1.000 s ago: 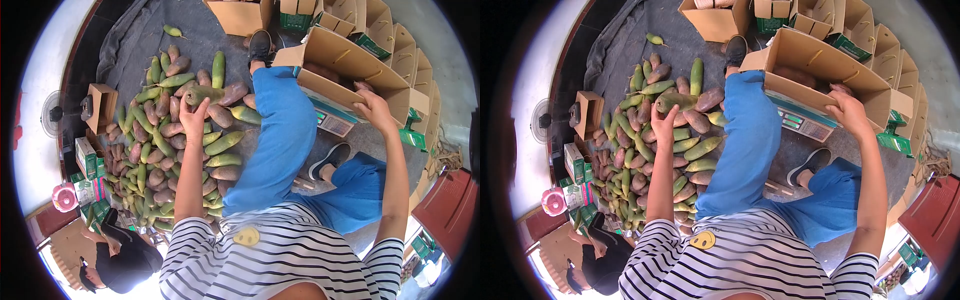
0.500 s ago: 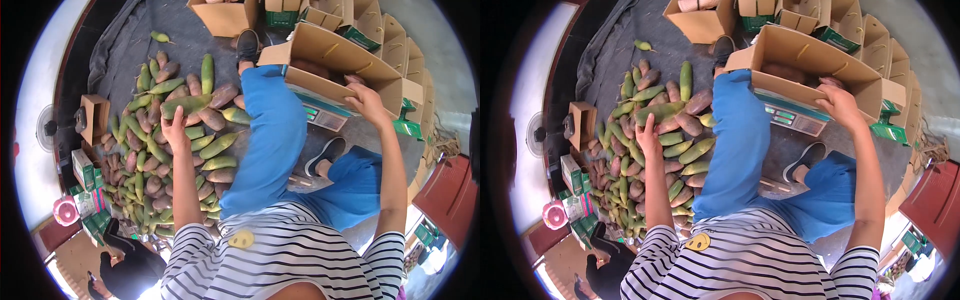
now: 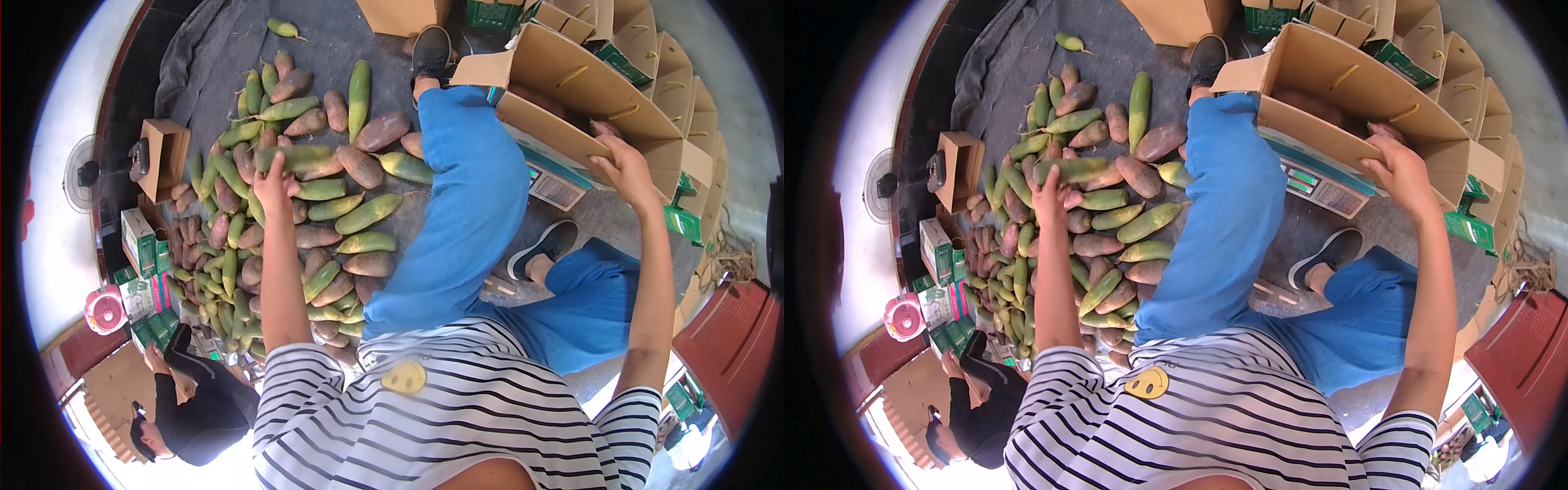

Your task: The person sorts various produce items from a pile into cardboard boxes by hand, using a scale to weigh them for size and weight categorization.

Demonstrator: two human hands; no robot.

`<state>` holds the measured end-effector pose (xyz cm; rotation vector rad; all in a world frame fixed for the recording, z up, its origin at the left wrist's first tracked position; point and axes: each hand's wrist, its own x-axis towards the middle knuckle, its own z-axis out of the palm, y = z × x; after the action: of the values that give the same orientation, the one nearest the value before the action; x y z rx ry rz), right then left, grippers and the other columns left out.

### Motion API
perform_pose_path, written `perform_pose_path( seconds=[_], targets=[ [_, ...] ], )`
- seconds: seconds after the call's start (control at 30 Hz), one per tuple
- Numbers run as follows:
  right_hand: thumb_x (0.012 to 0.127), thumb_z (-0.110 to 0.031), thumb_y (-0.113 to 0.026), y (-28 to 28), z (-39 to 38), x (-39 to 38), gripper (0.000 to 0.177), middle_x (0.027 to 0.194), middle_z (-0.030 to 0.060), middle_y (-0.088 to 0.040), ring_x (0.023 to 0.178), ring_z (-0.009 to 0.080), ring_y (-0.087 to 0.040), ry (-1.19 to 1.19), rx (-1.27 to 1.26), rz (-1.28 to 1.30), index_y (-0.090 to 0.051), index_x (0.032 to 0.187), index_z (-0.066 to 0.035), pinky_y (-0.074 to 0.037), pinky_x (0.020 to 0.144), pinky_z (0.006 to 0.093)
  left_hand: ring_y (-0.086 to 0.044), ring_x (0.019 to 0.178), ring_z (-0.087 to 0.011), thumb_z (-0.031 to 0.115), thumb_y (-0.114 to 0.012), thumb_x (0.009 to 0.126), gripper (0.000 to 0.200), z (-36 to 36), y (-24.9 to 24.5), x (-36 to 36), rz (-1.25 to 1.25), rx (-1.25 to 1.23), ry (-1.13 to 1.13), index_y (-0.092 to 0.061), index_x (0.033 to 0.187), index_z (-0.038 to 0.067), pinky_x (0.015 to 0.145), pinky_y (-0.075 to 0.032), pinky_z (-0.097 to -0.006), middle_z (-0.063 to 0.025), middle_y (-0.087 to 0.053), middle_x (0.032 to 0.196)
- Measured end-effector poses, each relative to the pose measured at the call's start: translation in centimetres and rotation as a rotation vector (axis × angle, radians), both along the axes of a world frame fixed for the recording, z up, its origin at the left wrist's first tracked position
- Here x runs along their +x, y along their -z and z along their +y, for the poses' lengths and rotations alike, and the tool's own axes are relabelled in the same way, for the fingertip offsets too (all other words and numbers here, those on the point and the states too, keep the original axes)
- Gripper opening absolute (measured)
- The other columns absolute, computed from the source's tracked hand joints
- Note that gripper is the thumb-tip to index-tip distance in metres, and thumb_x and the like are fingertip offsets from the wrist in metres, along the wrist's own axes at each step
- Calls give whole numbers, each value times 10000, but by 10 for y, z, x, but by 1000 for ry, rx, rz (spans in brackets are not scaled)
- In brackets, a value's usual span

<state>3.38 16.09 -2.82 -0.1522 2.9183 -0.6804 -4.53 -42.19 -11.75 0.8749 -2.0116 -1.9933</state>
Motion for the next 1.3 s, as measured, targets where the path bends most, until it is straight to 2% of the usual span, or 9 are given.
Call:
perform_pose_path(
  seconds=[0.2,0.3,0.37,0.43,0.5,0.77,1.1,1.17,1.3],
  targets=[
    [798,-138,-637,-2,-3,-1,292,1090,169,-591,1020,338,-561,13,-3,-19,-573,1066,-41,-435,862,371,-571,785,-164,304,-713,798,445,-79,61,-29,-153,198,-304,-552,1079,-1,654,-495,-294,-62,-589,931],
    [813,-140,-630,13,5,0,311,1151,169,-580,1061,333,-556,-11,-30,13,-564,1098,-37,-435,875,352,-557,652,-156,330,-693,793,355,-60,83,25,-327,-330,212,-624,917,4,637,-482,-317,-45,-610,761],
    [818,-139,-627,10,6,-1,316,1168,165,-576,1080,334,-549,39,-38,-69,-561,1111,-38,-432,885,347,-637,825,-255,322,-695,763,412,-53,126,71,-367,-758,559,-617,995,-9,759,-494,-356,-150,-657,902],
    [831,-124,-611,12,7,-2,332,1228,149,-555,1137,306,-528,28,-22,-63,-549,1144,-32,-410,931,331,-602,982,-332,331,-699,748,458,-45,167,117,-607,-648,749,-602,1055,6,849,-472,-389,-211,-629,1014],
    [838,-117,-602,9,4,-2,357,1260,140,-542,1175,283,-510,19,-54,-77,-539,1179,-32,-392,959,322,-619,904,-310,318,-719,742,533,-13,139,141,-706,-948,961,-567,1125,-19,817,-482,-376,-216,-612,1021],
    [871,-123,-590,7,-5,-3,271,991,95,-599,930,145,-537,40,-68,-98,-542,1105,4,-408,854,259,-524,1083,-332,257,-740,685,505,-101,145,230,-887,-1170,1141,-549,1123,95,896,-452,-421,-154,-547,1134],
    [868,-128,-594,7,-9,0,317,1045,106,-614,988,158,-555,16,-74,-67,-545,1153,1,-415,880,271,-500,1054,-313,66,-609,744,360,-76,148,240,-875,-1536,990,-555,1091,142,823,-451,-419,-127,-525,1058],
    [836,-132,-610,3,0,-1,328,1313,95,-515,1218,244,-481,16,-39,-110,-564,1142,-23,-386,976,319,-527,1017,-338,77,-667,685,412,-87,164,252,-695,-1424,947,-529,1071,122,797,-457,-444,-153,-535,1059],
    [806,-142,-623,7,8,-2,269,1205,172,-555,1136,331,-513,-53,52,24,-563,1037,-16,-427,913,371,-556,947,-396,166,-721,691,496,-49,101,219,-561,-1275,874,-470,1098,34,821,-452,-444,-206,-568,1003]
  ],
)
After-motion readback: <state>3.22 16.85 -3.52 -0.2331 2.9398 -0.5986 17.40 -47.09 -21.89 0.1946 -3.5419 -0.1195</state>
